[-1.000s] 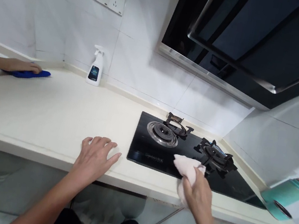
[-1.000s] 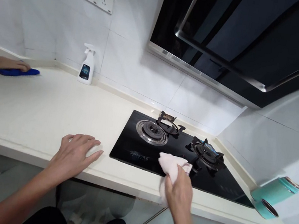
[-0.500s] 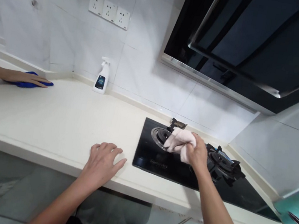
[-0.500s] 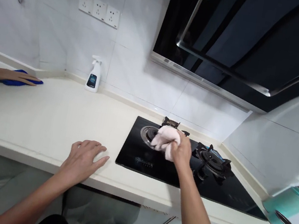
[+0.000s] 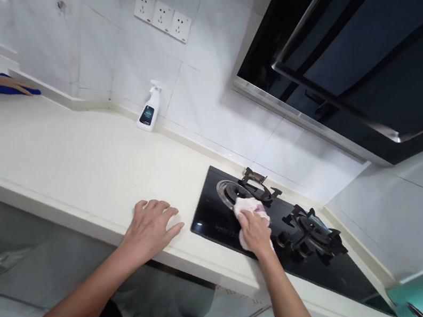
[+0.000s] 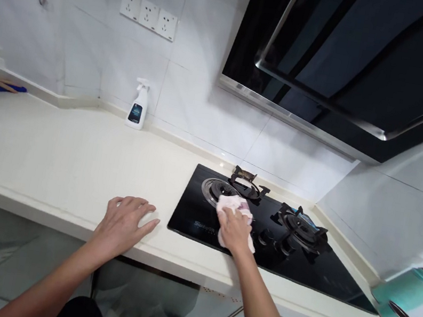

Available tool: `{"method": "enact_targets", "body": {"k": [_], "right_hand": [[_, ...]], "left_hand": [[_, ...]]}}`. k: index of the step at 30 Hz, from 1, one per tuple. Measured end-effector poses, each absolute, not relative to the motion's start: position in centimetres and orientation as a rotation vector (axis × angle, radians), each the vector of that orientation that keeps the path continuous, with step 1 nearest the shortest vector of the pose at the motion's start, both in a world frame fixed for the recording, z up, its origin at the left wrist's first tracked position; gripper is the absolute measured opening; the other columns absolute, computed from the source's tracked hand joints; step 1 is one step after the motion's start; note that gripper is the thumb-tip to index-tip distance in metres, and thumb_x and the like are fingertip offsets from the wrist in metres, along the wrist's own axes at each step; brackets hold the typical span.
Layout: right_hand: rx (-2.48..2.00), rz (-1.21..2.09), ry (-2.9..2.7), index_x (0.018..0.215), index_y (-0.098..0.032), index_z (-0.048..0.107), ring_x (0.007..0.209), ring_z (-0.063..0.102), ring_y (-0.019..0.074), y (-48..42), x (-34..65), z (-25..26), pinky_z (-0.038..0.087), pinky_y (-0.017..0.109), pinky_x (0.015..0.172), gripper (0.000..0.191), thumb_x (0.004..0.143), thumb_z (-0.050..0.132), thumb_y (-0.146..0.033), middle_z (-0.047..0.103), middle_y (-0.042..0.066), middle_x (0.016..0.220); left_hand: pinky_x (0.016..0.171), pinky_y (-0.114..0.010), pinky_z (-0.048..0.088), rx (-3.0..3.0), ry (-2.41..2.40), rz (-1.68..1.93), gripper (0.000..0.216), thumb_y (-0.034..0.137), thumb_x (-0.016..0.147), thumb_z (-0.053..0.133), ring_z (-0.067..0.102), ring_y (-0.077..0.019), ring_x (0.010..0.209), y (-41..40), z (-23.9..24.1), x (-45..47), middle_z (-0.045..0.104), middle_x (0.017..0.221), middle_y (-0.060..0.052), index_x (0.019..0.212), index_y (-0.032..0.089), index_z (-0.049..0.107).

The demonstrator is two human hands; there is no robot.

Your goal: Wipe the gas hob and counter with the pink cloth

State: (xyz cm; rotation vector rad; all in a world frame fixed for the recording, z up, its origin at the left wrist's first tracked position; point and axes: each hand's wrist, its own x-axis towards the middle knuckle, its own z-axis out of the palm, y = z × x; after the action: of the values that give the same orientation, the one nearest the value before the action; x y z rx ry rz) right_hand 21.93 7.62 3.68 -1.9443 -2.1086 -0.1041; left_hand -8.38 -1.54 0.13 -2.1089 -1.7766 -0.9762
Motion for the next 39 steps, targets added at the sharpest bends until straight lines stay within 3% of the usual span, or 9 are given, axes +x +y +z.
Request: {"method": "enact_targets", "body": {"k": [5,9,12,17,22,25,28,34,39], "right_hand": [[-1.651,-0.035,-2.29,0.137,-0.041,0.064,0.129,0.047,0.0291,4.2,14.9,3.2,0.04,0.045,0.099,0.042,0.108,0.034,-0.037,0.057,0.003,0.144],[-1.277,0.02,-2.369,0.152,-0.027,0.047,0.127,0.045,0.0316,2.0,11.0,3.0,0.039,0.047,0.101,0.052,0.101,0.05,-0.033,0.058,0.011,0.14],[-1.126,0.065,-2.402,0.145,-0.023,0.052,0.122,0.047,0.0301,0.7,11.4,3.2,0.04,0.045,0.1,0.051,0.095,0.061,-0.032,0.059,0.012,0.133],[-1.182,0.086,-2.334,0.126,-0.024,0.064,0.108,0.053,0.0265,-0.5,17.4,2.2,0.045,0.042,0.095,0.035,0.091,0.061,-0.03,0.063,0.008,0.116],[-1.507,-0.04,-2.052,0.134,-0.017,0.06,0.124,0.054,0.0306,-1.7,28.2,-0.7,0.045,0.047,0.106,0.051,0.095,0.047,-0.048,0.057,0.016,0.137],[-1.685,-0.22,-1.931,0.121,-0.014,0.067,0.129,0.05,0.0378,-2.0,34.0,-1.7,0.042,0.055,0.107,0.059,0.094,0.041,-0.059,0.056,0.022,0.135],[-1.711,-0.261,-1.916,0.115,-0.017,0.068,0.127,0.051,0.0404,-2.2,35.3,-1.8,0.04,0.06,0.107,0.059,0.091,0.04,-0.062,0.059,0.022,0.13],[-1.481,0.016,-2.087,0.117,-0.024,0.067,0.107,0.053,0.0314,-3.8,21.4,0.1,0.048,0.048,0.095,0.037,0.094,0.048,-0.047,0.058,0.013,0.118],[-1.24,0.08,-2.287,0.115,-0.02,0.066,0.109,0.048,0.0311,-3.6,9.2,2.6,0.044,0.047,0.099,0.03,0.092,0.057,-0.037,0.056,0.014,0.126]], "left_hand": [[0.102,-0.054,0.035,-2.098,-1.764,-0.978,0.026,0.039,0.098,0.058,0.064,-0.0326,0.111,-1.3,-0.1,-8.6,0.074,0.116,-0.011,0.11,0.022,0.075],[0.101,-0.054,0.036,-2.096,-1.753,-0.931,0.027,0.034,0.1,0.052,0.065,-0.032,0.111,-1.3,0.0,-8.8,0.074,0.117,-0.011,0.109,0.023,0.075],[0.099,-0.052,0.037,-2.106,-1.746,-0.855,0.029,0.033,0.102,0.048,0.064,-0.031,0.111,-1.5,0.3,-8.9,0.074,0.118,-0.01,0.107,0.024,0.076],[0.1,-0.052,0.037,-2.117,-1.764,-0.863,0.029,0.028,0.101,0.048,0.064,-0.0297,0.111,-1.6,0.4,-8.9,0.074,0.119,-0.009,0.108,0.025,0.075],[0.103,-0.054,0.034,-2.126,-1.779,-0.89,0.03,0.032,0.103,0.047,0.063,-0.031,0.113,-1.7,0.3,-8.6,0.073,0.12,-0.011,0.111,0.023,0.075],[0.104,-0.054,0.034,-2.137,-1.795,-0.888,0.032,0.033,0.104,0.046,0.062,-0.0308,0.114,-2.0,0.5,-8.3,0.072,0.12,-0.011,0.113,0.023,0.074],[0.105,-0.053,0.033,-2.156,-1.824,-0.884,0.034,0.035,0.105,0.044,0.061,-0.0307,0.115,-2.2,0.8,-8.1,0.072,0.119,-0.011,0.114,0.023,0.074],[0.107,-0.054,0.034,-2.181,-1.89,-1.0,0.04,0.043,0.106,0.04,0.056,-0.0314,0.126,-2.2,0.9,-8.1,0.067,0.132,-0.015,0.122,0.022,0.071],[0.111,-0.052,0.034,-2.272,-2.015,-1.195,0.044,0.045,0.107,0.033,0.054,-0.0273,0.131,-1.8,1.4,-9.1,0.067,0.137,-0.007,0.128,0.027,0.067]]}}
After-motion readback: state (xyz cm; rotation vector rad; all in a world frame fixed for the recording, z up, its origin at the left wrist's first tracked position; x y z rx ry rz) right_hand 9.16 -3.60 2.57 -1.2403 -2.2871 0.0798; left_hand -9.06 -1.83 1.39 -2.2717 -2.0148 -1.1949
